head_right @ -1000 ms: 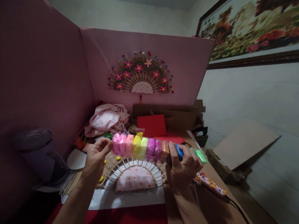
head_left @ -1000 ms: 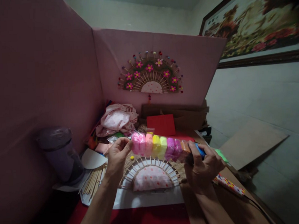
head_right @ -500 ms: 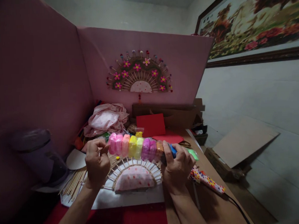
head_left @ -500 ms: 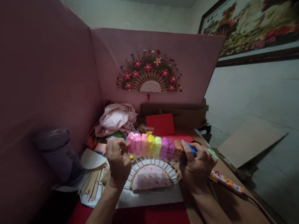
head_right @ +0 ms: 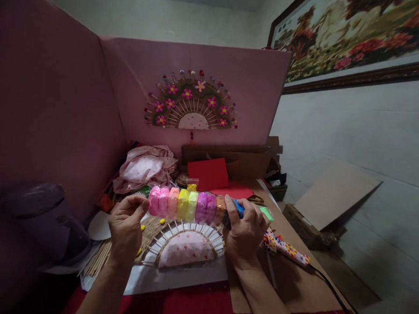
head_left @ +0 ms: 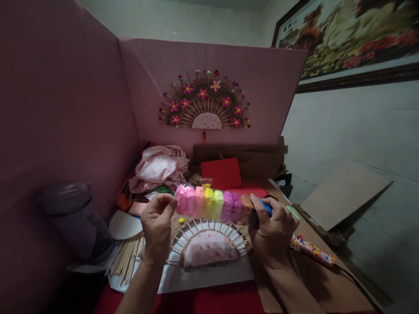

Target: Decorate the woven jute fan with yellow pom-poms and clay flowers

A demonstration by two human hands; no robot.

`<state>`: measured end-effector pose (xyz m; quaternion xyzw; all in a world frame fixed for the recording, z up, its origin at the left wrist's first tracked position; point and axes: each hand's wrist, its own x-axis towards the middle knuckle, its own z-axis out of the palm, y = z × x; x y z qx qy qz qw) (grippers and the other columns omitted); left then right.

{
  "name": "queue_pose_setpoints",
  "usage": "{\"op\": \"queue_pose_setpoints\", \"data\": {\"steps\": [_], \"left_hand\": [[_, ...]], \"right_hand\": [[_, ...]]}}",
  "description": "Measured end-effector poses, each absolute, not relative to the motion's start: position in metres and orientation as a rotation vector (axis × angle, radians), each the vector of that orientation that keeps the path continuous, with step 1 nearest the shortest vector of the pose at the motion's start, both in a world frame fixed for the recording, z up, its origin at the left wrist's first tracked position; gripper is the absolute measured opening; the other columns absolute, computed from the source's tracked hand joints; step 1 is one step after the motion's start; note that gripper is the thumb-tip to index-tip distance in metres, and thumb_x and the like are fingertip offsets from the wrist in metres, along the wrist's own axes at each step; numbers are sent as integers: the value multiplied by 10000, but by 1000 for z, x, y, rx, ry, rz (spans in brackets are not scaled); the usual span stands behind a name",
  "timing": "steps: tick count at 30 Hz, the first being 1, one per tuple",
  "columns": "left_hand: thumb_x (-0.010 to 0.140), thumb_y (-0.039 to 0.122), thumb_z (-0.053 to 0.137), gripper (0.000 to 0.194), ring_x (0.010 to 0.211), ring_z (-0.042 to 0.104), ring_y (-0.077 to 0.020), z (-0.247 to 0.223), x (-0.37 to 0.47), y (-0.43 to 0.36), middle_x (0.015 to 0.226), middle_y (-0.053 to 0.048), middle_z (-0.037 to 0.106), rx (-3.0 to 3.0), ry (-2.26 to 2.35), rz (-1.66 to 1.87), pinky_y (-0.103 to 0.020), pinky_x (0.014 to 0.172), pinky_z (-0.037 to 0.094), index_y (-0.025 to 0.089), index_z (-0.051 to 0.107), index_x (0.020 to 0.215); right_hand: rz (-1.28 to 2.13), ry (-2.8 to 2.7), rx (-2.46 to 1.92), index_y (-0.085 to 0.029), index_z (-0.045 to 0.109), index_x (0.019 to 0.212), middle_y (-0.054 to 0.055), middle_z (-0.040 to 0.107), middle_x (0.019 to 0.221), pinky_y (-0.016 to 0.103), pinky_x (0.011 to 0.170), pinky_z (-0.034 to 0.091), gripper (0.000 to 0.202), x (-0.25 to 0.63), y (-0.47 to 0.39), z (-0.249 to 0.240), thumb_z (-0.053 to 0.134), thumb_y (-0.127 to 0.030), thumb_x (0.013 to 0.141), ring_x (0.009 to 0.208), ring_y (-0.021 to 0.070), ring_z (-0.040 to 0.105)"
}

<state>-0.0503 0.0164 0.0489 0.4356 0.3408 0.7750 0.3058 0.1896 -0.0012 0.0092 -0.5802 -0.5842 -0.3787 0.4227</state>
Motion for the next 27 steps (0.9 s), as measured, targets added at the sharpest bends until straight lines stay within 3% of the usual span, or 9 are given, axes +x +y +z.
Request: {"op": "queue_pose_setpoints", "data": {"steps": [13,27], "left_hand": [[644,276,763,202,620,504,-77,49,-47,19,676,10,584,981,676,2087,-183,600,416,145,611,661],[533,198,816,246,601,570,-80,47,-51,22,665,8,657,1054,918,1946,-182,583,466,142,676,727]], "right_hand": [[-830,-1539,-1535,-291,615,1158,70,564,1001,364,786,304,390,184,-4,14,601,-245,771,902,237,477],[-944,-1440,-1509,-298,602,1170,90,565,1055,412,833,312,364,192,-2,13,587,-289,806,967,262,490]]}}
